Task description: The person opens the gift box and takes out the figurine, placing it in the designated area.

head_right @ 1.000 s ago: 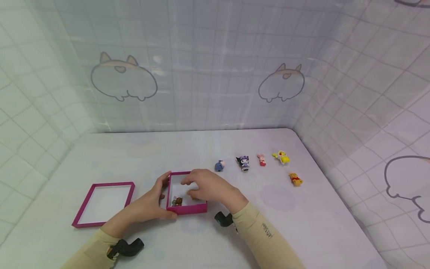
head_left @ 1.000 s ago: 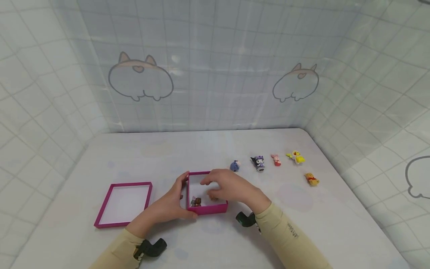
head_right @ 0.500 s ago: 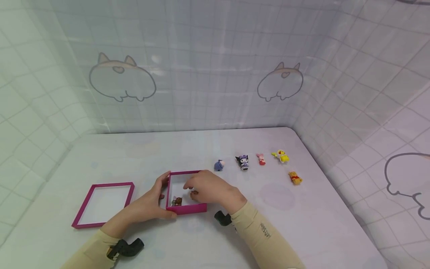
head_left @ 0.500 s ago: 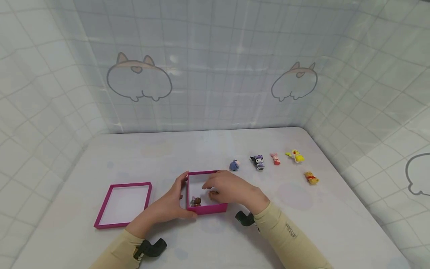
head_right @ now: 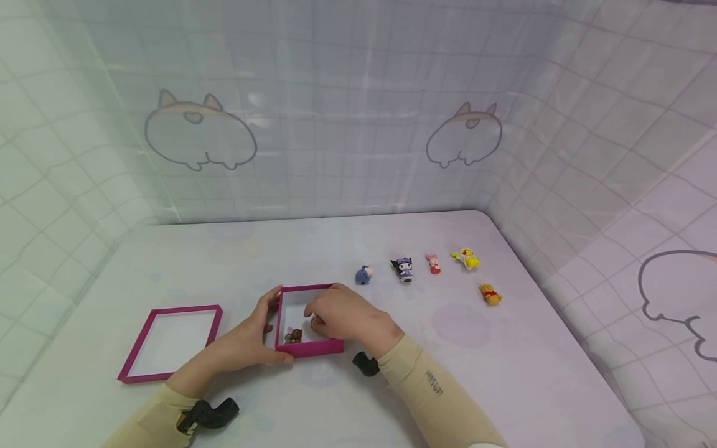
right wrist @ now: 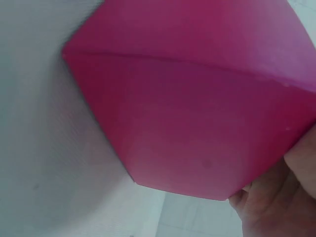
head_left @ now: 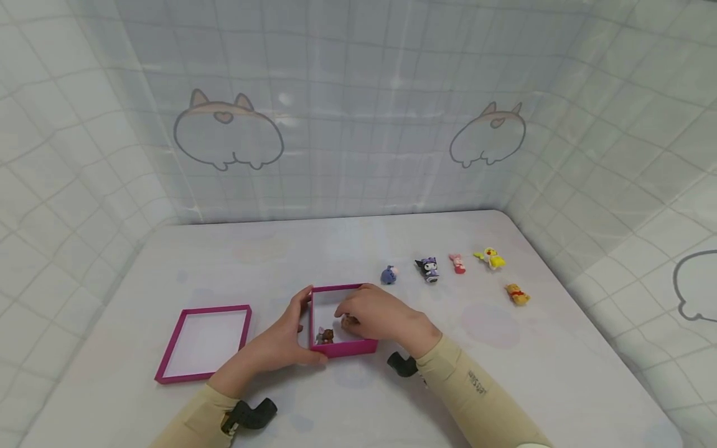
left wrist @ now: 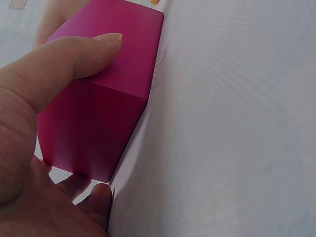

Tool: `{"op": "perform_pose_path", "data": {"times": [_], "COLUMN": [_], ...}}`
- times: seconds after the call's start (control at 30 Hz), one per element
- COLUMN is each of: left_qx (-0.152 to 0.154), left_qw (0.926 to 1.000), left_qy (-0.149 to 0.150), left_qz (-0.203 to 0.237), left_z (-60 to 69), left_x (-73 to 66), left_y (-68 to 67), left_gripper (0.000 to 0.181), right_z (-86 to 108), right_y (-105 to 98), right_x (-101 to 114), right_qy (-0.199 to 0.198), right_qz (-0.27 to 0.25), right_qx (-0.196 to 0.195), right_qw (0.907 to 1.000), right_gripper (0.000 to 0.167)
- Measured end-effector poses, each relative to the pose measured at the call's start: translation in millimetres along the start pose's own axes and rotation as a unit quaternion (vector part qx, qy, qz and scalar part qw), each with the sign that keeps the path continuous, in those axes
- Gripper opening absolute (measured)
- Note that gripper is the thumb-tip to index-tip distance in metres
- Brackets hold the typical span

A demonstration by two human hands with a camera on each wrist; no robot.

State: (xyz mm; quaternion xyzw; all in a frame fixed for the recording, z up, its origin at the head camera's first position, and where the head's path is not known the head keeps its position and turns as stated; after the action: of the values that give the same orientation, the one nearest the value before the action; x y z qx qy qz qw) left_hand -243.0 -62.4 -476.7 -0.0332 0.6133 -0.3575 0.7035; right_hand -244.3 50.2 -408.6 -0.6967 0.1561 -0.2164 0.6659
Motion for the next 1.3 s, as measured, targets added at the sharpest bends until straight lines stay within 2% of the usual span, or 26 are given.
{"op": "perform_pose_path", "data": {"times": [0.1,0.27,0.43,0.6,0.77,0.9,1.1,1.2,1.3], "left_qx": [0.002,0.001,-0.003,-0.004,-0.002,0.002,0.003,0.002,0.001], "left_qw": [1.0,0.9999,1.0,1.0,1.0,1.0,1.0,1.0,1.0], "left_qy": [0.002,0.009,0.006,-0.003,-0.004,-0.001,0.002,0.0,0.003], "left_qz": [0.003,0.005,0.004,0.002,0.002,0.002,0.004,0.004,0.004], "left_z": [0.4,-0.1,-1.2,-1.2,-1.2,-0.9,-0.7,-1.1,-1.3], "left_x": [-0.1,-0.3,1.3,3.2,2.2,0.1,-1.1,-1.2,-2.0], "left_y": [0.4,1.0,0.9,0.9,0.9,1.4,0.1,-0.6,-0.8], "left_gripper": [0.135,0.135,0.135,0.134,0.134,0.134,0.134,0.133,0.133], "right_z": [-0.9,0.1,-0.2,1.0,7.2,12.0,14.8,16.9,19.8], "right_y": [-1.1,0.3,2.4,3.6,-2.8,-11.6,-26.2,-30.9,-33.9], "right_x": [3.0,3.1,1.2,-9.5,-22.2,-27.4,-29.2,-32.3,-37.1], "right_qy": [-0.018,-0.016,-0.005,0.045,0.091,0.093,0.067,0.074,0.092], "right_qz": [0.016,0.017,-0.009,-0.06,-0.148,-0.223,-0.261,-0.268,-0.261], "right_qx": [-0.01,0.008,0.019,0.011,-0.025,-0.063,-0.115,-0.133,-0.145], "right_qw": [0.9996,0.9997,0.9998,0.9971,0.9845,0.9684,0.9561,0.9513,0.9501], "right_gripper": [0.007,0.004,0.015,0.035,0.039,0.038,0.044,0.045,0.042]}}
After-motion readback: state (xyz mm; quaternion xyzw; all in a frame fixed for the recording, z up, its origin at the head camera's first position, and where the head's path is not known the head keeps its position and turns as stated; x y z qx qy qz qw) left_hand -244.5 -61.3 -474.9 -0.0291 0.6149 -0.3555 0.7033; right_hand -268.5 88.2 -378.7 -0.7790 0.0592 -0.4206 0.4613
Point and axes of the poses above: each hand's wrist, its own z-axis away from the middle knuckle, its own y-axis out of the palm, x = y × z, the point moved 10 cm from there along -z, towards the middle knuckle, and after that the axes turned 8 degrees about -y, right-handed, at the moved point
